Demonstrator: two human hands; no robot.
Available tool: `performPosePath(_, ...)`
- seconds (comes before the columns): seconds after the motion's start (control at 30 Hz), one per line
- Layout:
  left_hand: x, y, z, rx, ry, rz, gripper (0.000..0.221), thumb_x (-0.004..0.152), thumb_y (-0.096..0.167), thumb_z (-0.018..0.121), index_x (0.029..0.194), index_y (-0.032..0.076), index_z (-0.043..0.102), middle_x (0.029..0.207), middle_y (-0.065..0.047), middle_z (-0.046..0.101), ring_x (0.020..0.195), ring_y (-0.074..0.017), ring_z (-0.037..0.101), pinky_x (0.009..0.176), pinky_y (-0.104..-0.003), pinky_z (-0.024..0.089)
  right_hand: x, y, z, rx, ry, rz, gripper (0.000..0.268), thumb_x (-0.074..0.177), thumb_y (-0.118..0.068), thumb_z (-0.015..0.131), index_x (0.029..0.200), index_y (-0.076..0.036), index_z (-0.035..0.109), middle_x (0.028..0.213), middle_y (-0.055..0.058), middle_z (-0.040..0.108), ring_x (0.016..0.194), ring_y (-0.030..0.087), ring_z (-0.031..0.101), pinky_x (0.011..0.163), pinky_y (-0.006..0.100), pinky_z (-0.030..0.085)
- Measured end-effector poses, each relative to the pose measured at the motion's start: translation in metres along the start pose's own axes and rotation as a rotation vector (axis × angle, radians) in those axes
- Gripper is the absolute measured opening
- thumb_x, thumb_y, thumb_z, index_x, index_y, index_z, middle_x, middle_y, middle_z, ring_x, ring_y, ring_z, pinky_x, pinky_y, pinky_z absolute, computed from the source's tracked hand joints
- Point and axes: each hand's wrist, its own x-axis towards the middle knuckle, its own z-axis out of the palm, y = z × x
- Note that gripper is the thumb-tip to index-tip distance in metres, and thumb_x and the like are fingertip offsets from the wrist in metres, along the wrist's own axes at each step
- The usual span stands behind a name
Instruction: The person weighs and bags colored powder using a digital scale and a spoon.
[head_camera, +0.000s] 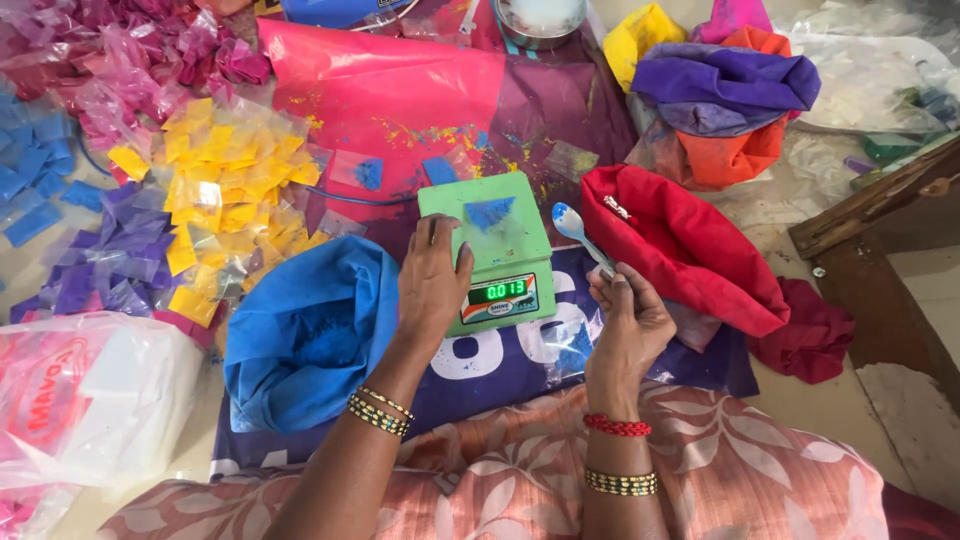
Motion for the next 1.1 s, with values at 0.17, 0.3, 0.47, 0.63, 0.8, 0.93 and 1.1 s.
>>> performPosePath(0.17,-0.003,0.004,-0.002,-0.036,0.004,-0.012,0.031,0.090,0.010,0.069,0.119,0.004,0.058,0.117,-0.018,0.061,0.106,-0.0397,0.063,0.087,-0.049,0.053,0.002,-0.002,0.000,-0.010,0.010,-0.011,0.019,0.100,-0.002,0.061,0.113,0.011,0.067,0.097,0.019,0.075,0.085,0.021,0.077,0.082,0.030,0.064)
performPosePath(0.3,-0.008,0.004,0.000,-0.060,-0.017,-0.005,0.029,0.090,0.008,0.069,0.116,0.004,0.059,0.116,-0.016,0.062,0.106,-0.0392,0.063,0.086,-0.049,0.054,0.000,-0.005,0.003,-0.049,0.017,0.002,0.020,0.100,-0.002,0.061,0.114,0.011,0.067,0.098,0.018,0.075,0.086,0.020,0.076,0.080,0.028,0.062)
performPosePath(0.47,-0.012,0.000,0.003,-0.060,-0.011,0.007,0.026,0.090,0.007,0.069,0.114,0.004,0.061,0.115,-0.016,0.062,0.106,-0.0388,0.063,0.086,-0.049,0.054,0.001,-0.004,0.003,-0.041,0.015,0.002,0.020,0.100,-0.002,0.061,0.114,0.011,0.067,0.098,0.018,0.075,0.085,0.020,0.076,0.079,0.028,0.062)
performPosePath(0.63,-0.008,-0.011,-0.010,-0.053,0.051,0.009,0.024,0.088,0.005,0.069,0.111,0.004,0.062,0.112,-0.017,0.063,0.103,-0.0398,0.064,0.084,-0.049,0.054,-0.007,-0.010,0.009,-0.089,-0.008,-0.013,0.021,0.101,-0.003,0.061,0.115,0.011,0.067,0.097,0.017,0.074,0.085,0.020,0.076,0.079,0.028,0.062)
performPosePath(0.8,0.002,-0.034,-0.057,-0.115,0.154,-0.096,0.016,0.092,0.002,0.065,0.108,0.000,0.064,0.104,-0.021,0.064,0.086,-0.0381,0.065,0.074,-0.048,0.053,-0.021,-0.012,0.024,-0.104,-0.127,0.043,0.020,0.101,-0.001,0.061,0.115,0.012,0.066,0.099,0.015,0.073,0.089,0.022,0.076,0.082,0.029,0.061)
performPosePath(0.93,-0.007,-0.061,-0.101,-0.036,0.232,-0.197,0.015,0.093,0.003,0.065,0.107,-0.001,0.064,0.100,-0.022,0.063,0.080,-0.0370,0.064,0.071,-0.049,0.051,-0.061,-0.007,0.049,-0.145,-0.309,-0.004,0.022,0.102,0.000,0.056,0.119,0.008,0.067,0.102,0.012,0.075,0.095,0.022,0.078,0.089,0.030,0.062)
performPosePath(1.1,-0.013,-0.086,-0.130,-0.007,0.425,-0.194,0.015,0.096,0.002,0.062,0.110,-0.003,0.062,0.101,-0.022,0.064,0.081,-0.0367,0.062,0.071,-0.046,0.051,-0.128,0.034,0.081,-0.638,-0.822,-0.523,0.027,0.097,0.006,0.062,0.119,-0.005,0.071,0.111,0.013,0.075,0.101,0.027,0.074,0.086,0.038,0.059)
